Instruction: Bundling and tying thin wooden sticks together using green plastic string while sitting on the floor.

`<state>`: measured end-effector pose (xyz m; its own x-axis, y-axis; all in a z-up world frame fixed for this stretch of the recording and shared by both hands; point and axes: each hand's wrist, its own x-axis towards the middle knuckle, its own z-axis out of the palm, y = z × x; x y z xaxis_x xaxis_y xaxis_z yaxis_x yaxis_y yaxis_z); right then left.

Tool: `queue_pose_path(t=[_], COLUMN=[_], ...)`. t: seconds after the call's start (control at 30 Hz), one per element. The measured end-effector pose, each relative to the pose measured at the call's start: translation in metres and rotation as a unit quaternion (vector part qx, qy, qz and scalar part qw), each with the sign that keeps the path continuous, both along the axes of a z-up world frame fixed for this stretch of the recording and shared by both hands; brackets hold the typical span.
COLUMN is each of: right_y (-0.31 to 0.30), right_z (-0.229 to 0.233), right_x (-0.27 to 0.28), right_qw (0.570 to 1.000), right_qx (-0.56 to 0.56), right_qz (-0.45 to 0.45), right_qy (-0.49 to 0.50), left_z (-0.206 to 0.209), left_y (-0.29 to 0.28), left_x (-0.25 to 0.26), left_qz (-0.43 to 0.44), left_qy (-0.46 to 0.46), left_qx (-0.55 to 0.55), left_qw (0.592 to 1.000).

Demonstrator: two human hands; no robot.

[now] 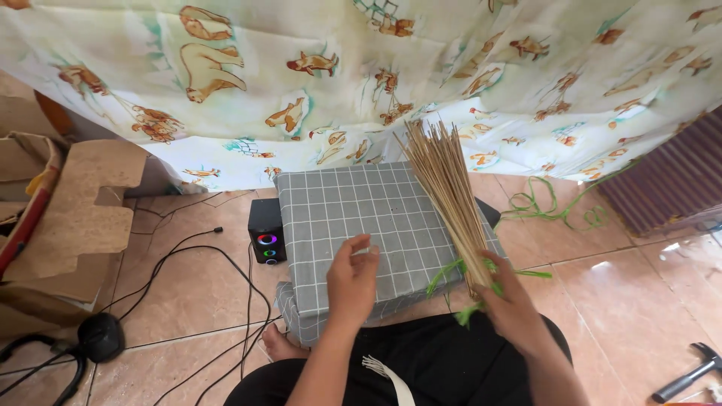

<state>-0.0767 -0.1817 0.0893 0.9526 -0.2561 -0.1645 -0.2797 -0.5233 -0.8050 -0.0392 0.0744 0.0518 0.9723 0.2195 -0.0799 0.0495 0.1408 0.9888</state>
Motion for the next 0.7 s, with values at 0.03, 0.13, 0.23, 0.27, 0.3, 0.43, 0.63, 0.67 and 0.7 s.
queue_pose_path(t=[0.03, 0.13, 0.23, 0.27, 0.3, 0.43, 0.63, 0.67, 0.7], right_y=[0.007, 0.029, 0.014, 0.024, 0.034, 0.052, 0.082, 0.076, 0.068], right_z=[-0.004, -0.012, -0.062, -0.062, -0.062, -0.068, -0.034, -0.035, -0.037], right_x=[0.007, 0.028, 0.067, 0.064, 0.061, 0.06, 0.057, 0.056, 0.055], right_qw=[0.996, 0.991, 0.933, 0.933, 0.888, 0.818, 0.866, 0.869, 0.874], right_qx=[0.081, -0.115, -0.348, -0.349, -0.449, -0.539, -0.405, -0.399, -0.401], right_qz=[0.032, 0.066, 0.093, 0.093, 0.082, 0.162, 0.209, 0.208, 0.195], right_qy=[-0.034, 0.031, 0.014, 0.015, -0.053, -0.117, -0.207, -0.208, -0.193], left_z=[-0.001, 0.01, 0.019, 0.012, 0.006, 0.059, -0.05, -0.032, -0.014], left_y=[-0.002, -0.001, 0.002, -0.006, -0.014, -0.042, -0.174, -0.161, -0.15], left_x=[-0.003, -0.012, -0.019, -0.024, -0.029, -0.064, -0.128, -0.126, -0.124], left_qz=[0.005, -0.029, -0.08, -0.08, -0.059, -0.076, -0.288, -0.292, -0.293], left_qy=[-0.02, 0.004, -0.016, -0.015, -0.122, -0.472, -0.516, -0.513, -0.511], left_qx=[0.02, 0.07, 0.15, 0.15, 0.254, 0.285, 0.259, 0.265, 0.273], left_qw=[1.0, 0.997, 0.985, 0.985, 0.958, 0.831, 0.764, 0.763, 0.76])
